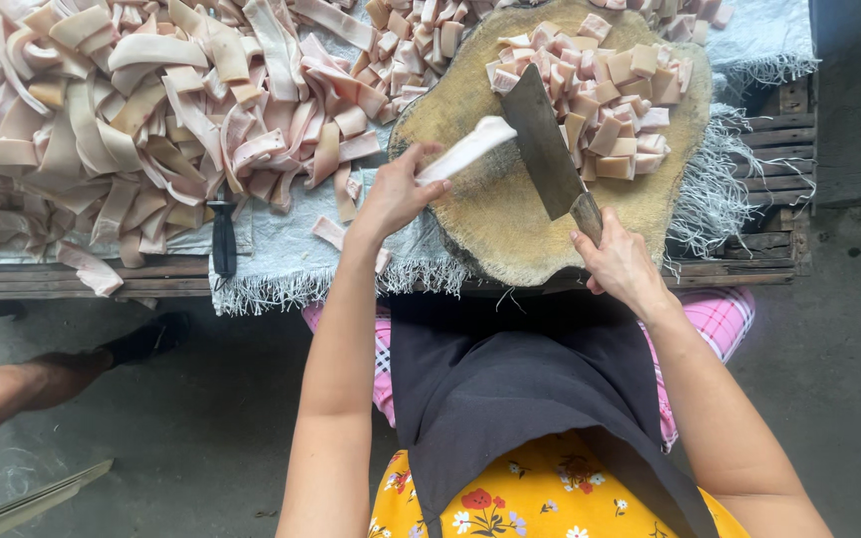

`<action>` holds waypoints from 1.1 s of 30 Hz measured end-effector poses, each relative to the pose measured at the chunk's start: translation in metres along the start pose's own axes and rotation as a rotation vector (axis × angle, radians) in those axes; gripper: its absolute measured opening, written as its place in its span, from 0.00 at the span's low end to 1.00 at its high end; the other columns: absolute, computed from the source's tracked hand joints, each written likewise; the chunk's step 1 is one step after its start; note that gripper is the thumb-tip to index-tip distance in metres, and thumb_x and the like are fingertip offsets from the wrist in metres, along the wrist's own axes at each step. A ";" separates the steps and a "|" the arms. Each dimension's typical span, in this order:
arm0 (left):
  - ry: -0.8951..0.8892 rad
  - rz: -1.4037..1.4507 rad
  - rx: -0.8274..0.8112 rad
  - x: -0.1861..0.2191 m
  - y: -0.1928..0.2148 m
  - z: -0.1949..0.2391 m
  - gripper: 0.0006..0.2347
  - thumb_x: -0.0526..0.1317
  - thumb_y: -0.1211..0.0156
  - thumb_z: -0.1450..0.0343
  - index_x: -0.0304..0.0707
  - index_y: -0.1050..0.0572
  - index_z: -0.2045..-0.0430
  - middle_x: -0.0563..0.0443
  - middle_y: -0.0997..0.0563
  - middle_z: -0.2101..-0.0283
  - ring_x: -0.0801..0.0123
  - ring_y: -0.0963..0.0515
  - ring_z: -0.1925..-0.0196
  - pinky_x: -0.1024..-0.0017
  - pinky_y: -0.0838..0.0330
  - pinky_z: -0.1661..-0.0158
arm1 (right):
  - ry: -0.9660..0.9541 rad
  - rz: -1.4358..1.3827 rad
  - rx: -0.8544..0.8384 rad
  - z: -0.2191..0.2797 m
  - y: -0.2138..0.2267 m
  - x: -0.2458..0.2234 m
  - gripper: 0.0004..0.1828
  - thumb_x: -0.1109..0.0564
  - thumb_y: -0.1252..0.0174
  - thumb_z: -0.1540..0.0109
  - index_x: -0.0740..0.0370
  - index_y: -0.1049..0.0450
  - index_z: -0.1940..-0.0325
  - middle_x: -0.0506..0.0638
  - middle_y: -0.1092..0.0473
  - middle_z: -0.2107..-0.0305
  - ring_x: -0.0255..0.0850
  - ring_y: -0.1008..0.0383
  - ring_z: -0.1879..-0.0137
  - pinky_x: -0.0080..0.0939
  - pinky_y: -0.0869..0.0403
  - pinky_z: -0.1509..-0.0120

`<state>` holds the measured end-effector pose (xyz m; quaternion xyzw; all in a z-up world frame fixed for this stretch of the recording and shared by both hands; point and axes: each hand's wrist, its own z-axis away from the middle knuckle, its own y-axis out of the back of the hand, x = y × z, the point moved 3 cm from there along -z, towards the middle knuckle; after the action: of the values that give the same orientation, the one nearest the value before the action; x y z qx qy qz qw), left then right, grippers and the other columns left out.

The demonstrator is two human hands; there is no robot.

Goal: The person sits cross-legged on the floor and uses a large cleaver to chop strips of pork skin into small cubes on a wooden cutting board. They repeatedly pick up strips from a pile on the left, cut them into pieces, and push the finished cubes to the right side of the board.

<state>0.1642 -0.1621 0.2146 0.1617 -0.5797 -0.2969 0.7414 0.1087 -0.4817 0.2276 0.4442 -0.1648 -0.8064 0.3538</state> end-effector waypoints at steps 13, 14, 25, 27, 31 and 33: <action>0.295 0.446 0.248 -0.119 -0.042 0.023 0.12 0.39 0.35 0.29 0.31 0.22 0.56 0.50 0.16 0.68 0.76 0.21 0.73 0.76 0.25 0.74 | 0.475 -0.016 0.364 0.015 -0.005 -0.029 0.21 0.44 0.43 0.29 0.64 0.31 0.43 0.54 0.26 0.77 0.41 0.23 0.74 0.44 0.26 0.70; 0.286 0.439 0.277 -0.118 -0.039 0.025 0.11 0.39 0.36 0.29 0.31 0.21 0.57 0.51 0.16 0.68 0.77 0.21 0.73 0.76 0.25 0.74 | 0.487 -0.044 0.373 0.016 -0.004 -0.033 0.21 0.45 0.44 0.29 0.64 0.33 0.42 0.54 0.26 0.78 0.42 0.23 0.75 0.45 0.27 0.71; 0.272 0.360 0.352 -0.108 -0.032 0.041 0.09 0.38 0.35 0.30 0.33 0.20 0.59 0.48 0.14 0.66 0.74 0.17 0.70 0.76 0.21 0.70 | 0.235 0.202 0.058 -0.043 -0.057 -0.026 0.22 0.43 0.52 0.29 0.66 0.37 0.46 0.61 0.26 0.76 0.50 0.24 0.75 0.51 0.24 0.71; 0.241 0.342 0.354 -0.108 -0.030 0.043 0.09 0.38 0.35 0.30 0.32 0.20 0.60 0.48 0.14 0.66 0.74 0.16 0.69 0.77 0.21 0.69 | 0.284 0.189 0.129 -0.033 -0.037 -0.036 0.22 0.43 0.47 0.31 0.65 0.33 0.47 0.62 0.26 0.78 0.50 0.24 0.73 0.53 0.24 0.67; 0.286 0.353 0.347 -0.108 -0.036 0.037 0.10 0.38 0.35 0.30 0.32 0.19 0.59 0.47 0.14 0.68 0.73 0.17 0.70 0.76 0.21 0.69 | 0.380 -0.007 0.228 -0.003 -0.007 -0.061 0.22 0.43 0.49 0.29 0.66 0.35 0.46 0.59 0.26 0.77 0.46 0.24 0.75 0.49 0.23 0.71; 0.258 0.400 0.356 -0.105 -0.042 0.031 0.10 0.38 0.36 0.30 0.32 0.20 0.59 0.48 0.15 0.67 0.73 0.18 0.70 0.76 0.22 0.69 | 0.466 -0.061 0.333 0.005 -0.002 -0.066 0.22 0.44 0.47 0.29 0.66 0.34 0.45 0.60 0.27 0.79 0.46 0.24 0.74 0.51 0.26 0.68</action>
<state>0.1084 -0.1252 0.1179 0.2082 -0.5441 -0.0157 0.8127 0.1269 -0.4333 0.2688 0.6744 -0.1959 -0.6546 0.2800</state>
